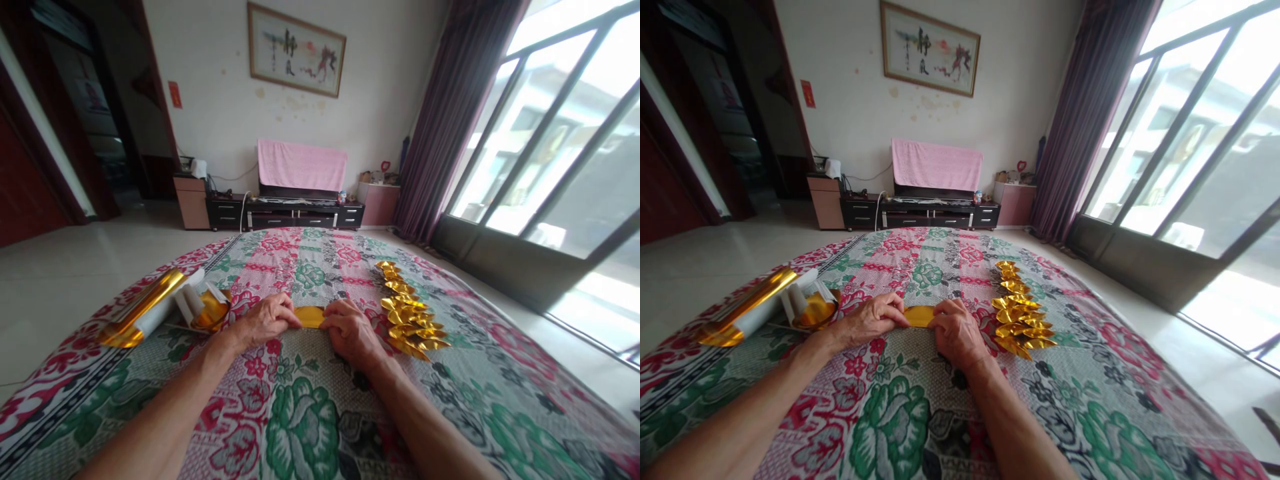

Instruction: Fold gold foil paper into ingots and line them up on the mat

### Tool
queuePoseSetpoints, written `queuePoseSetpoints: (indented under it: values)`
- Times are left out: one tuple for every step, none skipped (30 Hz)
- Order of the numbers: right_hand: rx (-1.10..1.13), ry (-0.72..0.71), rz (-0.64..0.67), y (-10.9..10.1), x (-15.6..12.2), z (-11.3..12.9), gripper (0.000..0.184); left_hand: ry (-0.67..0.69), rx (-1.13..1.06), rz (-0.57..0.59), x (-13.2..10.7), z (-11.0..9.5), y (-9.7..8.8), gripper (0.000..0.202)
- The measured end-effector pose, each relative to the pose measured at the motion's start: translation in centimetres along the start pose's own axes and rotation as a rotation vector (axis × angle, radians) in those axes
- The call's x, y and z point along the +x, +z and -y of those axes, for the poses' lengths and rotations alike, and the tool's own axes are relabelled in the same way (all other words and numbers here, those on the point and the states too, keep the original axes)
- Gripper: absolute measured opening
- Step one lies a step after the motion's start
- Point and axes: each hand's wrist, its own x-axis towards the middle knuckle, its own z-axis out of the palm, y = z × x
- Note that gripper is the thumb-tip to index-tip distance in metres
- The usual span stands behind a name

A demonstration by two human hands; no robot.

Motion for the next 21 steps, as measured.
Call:
queuePoseSetpoints:
  values:
    - [-0.003,0.001,-0.001,0.0,0.0,0.0,0.03,-0.004,0.001,0.0,0.0,-0.1,0.0,0.027]
    - [-0.008,0.004,-0.002,0.0,-0.1,0.0,0.029,-0.007,0.005,-0.001,0.0,-0.1,0.0,0.028]
    - [-0.014,0.007,-0.002,0.0,-0.1,-0.1,0.028,-0.007,0.01,-0.003,0.0,-0.1,0.0,0.029]
    - [-0.021,0.013,-0.007,0.0,-0.1,-0.1,0.027,-0.007,0.013,-0.005,0.0,-0.1,0.0,0.029]
    - [-0.029,0.024,-0.022,-0.1,-0.1,-0.1,0.026,-0.006,0.016,-0.005,0.0,0.0,0.0,0.029]
    - [-0.036,0.037,-0.049,-0.2,-0.1,0.0,0.026,-0.004,0.016,-0.003,0.0,0.0,0.0,0.029]
    - [-0.04,0.049,-0.082,-0.3,0.0,0.0,0.025,-0.003,0.015,-0.001,0.1,0.1,0.0,0.029]
    - [-0.039,0.054,-0.115,-0.3,0.0,0.1,0.025,-0.002,0.014,0.005,0.1,0.2,0.0,0.029]
    - [-0.032,0.051,-0.142,-0.4,0.1,0.3,0.026,-0.001,0.013,0.012,0.1,0.2,0.0,0.029]
    - [-0.02,0.038,-0.156,-0.4,0.2,0.5,0.026,0.001,0.011,0.018,0.1,0.3,-0.1,0.028]
    - [-0.003,0.016,-0.151,-0.4,0.2,0.8,0.027,0.004,0.009,0.021,0.2,0.3,-0.1,0.028]
    - [0.015,-0.008,-0.136,-0.4,0.3,1.1,0.028,0.006,0.008,0.022,0.2,0.4,-0.1,0.027]
    - [0.032,-0.034,-0.101,-0.4,0.4,1.3,0.029,0.006,0.008,0.02,0.3,0.4,-0.1,0.027]
    - [0.046,-0.06,-0.055,-0.3,0.5,1.6,0.03,0.005,0.011,0.016,0.3,0.4,-0.1,0.028]
    - [0.054,-0.083,-0.006,-0.3,0.6,1.7,0.031,0.004,0.015,0.013,0.3,0.4,0.0,0.029]
    - [0.056,-0.102,0.042,-0.2,0.6,1.9,0.031,0.004,0.02,0.014,0.3,0.4,0.0,0.03]
    - [0.052,-0.117,0.081,-0.1,0.7,1.9,0.031,0.004,0.023,0.015,0.3,0.4,0.0,0.03]
    - [0.046,-0.126,0.109,0.0,0.7,1.9,0.031,0.007,0.025,0.016,0.3,0.3,0.0,0.03]
    - [0.039,-0.128,0.124,0.1,0.8,1.8,0.031,0.011,0.025,0.012,0.3,0.3,0.0,0.028]
    - [0.036,-0.127,0.132,0.2,0.8,1.7,0.03,0.016,0.024,0.007,0.3,0.2,0.0,0.027]
    - [0.036,-0.125,0.136,0.3,0.8,1.6,0.03,0.017,0.02,-0.002,0.3,0.2,-0.1,0.025]
